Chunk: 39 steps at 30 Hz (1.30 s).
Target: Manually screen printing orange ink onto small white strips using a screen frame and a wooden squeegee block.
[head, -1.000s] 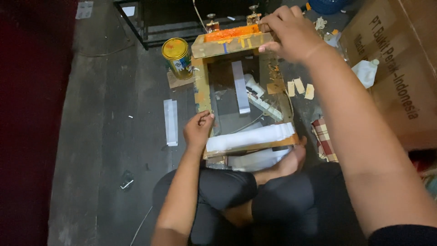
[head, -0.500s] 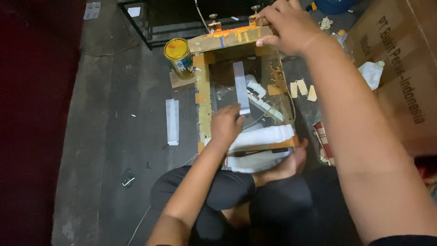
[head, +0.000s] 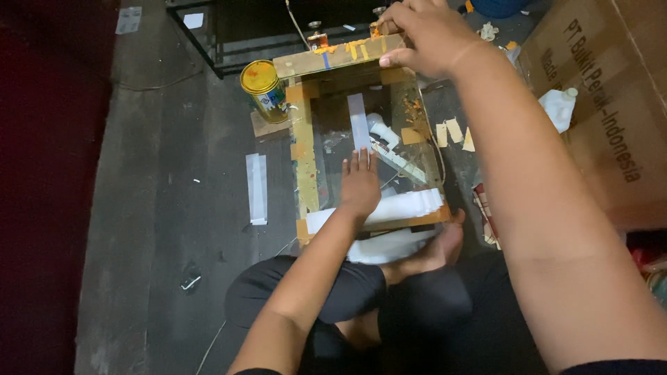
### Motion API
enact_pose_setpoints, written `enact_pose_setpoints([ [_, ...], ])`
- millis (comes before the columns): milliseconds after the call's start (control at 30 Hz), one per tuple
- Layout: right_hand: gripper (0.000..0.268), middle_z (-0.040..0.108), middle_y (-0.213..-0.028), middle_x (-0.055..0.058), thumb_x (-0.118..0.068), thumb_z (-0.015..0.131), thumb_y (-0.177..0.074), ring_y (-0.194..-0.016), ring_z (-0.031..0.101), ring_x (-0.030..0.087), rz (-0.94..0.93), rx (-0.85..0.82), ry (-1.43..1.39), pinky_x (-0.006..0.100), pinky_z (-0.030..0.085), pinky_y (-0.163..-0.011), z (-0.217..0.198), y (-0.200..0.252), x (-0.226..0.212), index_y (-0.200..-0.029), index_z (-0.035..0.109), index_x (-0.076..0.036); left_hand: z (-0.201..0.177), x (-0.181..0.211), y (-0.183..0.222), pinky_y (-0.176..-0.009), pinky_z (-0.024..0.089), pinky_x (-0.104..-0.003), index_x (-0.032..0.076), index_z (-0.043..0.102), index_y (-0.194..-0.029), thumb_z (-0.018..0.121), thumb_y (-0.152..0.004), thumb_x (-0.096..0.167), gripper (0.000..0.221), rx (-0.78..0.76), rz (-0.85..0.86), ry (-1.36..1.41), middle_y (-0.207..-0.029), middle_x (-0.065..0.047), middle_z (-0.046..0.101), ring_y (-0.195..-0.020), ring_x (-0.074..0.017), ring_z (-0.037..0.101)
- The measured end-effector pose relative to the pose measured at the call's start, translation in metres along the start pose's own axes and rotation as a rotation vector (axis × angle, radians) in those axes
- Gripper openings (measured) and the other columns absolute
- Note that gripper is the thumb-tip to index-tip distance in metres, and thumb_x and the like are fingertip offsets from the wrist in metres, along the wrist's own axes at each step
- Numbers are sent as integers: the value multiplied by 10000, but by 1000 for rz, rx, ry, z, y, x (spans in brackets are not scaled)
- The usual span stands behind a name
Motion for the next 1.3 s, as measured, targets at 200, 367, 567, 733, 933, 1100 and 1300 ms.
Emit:
enact_pose_setpoints([
  [200,507,695,-1202,138,-264,856,-886,-978,653,346,-46,25,-37,471,509,-802,-10,4,-11,-1302,649,-61,6,-3,-5,-1170,339,-542,-28,496,-1446,463,-929,135,543,76,24,-61,-1539,-240,470,-1418,-408,455],
  [367,491,683,-1209,123,-290,846,-895,-1033,626,353,-14,13,-7,485,491,-841,-8,4,-11,-1299,643,-97,-18,0,-4,-1082,436,-525,0,570,-1337,470,-941,132,429,68,21,9,-1458,-231,549,-1334,-413,533],
  [567,563,671,-1238,132,-317,855,-872,-1090,609,366,16,12,15,503,483,-886,-3,7,-8,-1342,634,-101,-53,2,12,-793,558,-481,24,645,-1120,520,-881,66,273,90,34,109,-1158,-186,674,-968,-389,666],
  [733,594,646,-1262,131,-321,860,-856,-1134,564,383,-26,67,-25,497,472,-922,3,18,-7,-1349,633,-82,-94,1,44,-690,552,-512,65,626,-1086,578,-807,46,283,270,-31,202,-1024,-139,694,-829,-407,669],
  [933,699,572,-1273,84,-463,869,-812,-1056,488,313,-14,130,156,442,464,-893,22,38,-9,-1403,662,-152,-164,-1,103,-745,517,-418,99,646,-1045,667,-750,40,301,597,-28,211,-1037,-90,658,-868,-325,633],
  [1100,643,544,-1284,123,-374,847,-817,-1110,491,338,-99,206,-40,460,414,-964,32,69,-25,-1366,666,-92,-204,-10,159,-754,519,-374,91,681,-988,575,-760,-61,294,732,-157,452,-948,-76,660,-825,-284,631],
  [1300,541,527,-1323,77,-511,670,-978,-1302,477,349,72,-76,103,569,452,-1056,60,110,-48,-1430,582,-226,-224,-9,200,-761,581,-395,123,703,-954,563,-869,-94,272,760,-150,562,-900,-44,673,-845,-293,689],
])
Point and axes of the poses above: each hand's wrist, its own y-axis away from the middle knuckle, its own z-axis out of the palm, x = y × z, the point moved 9 cm from there along -y, towards the middle knuckle
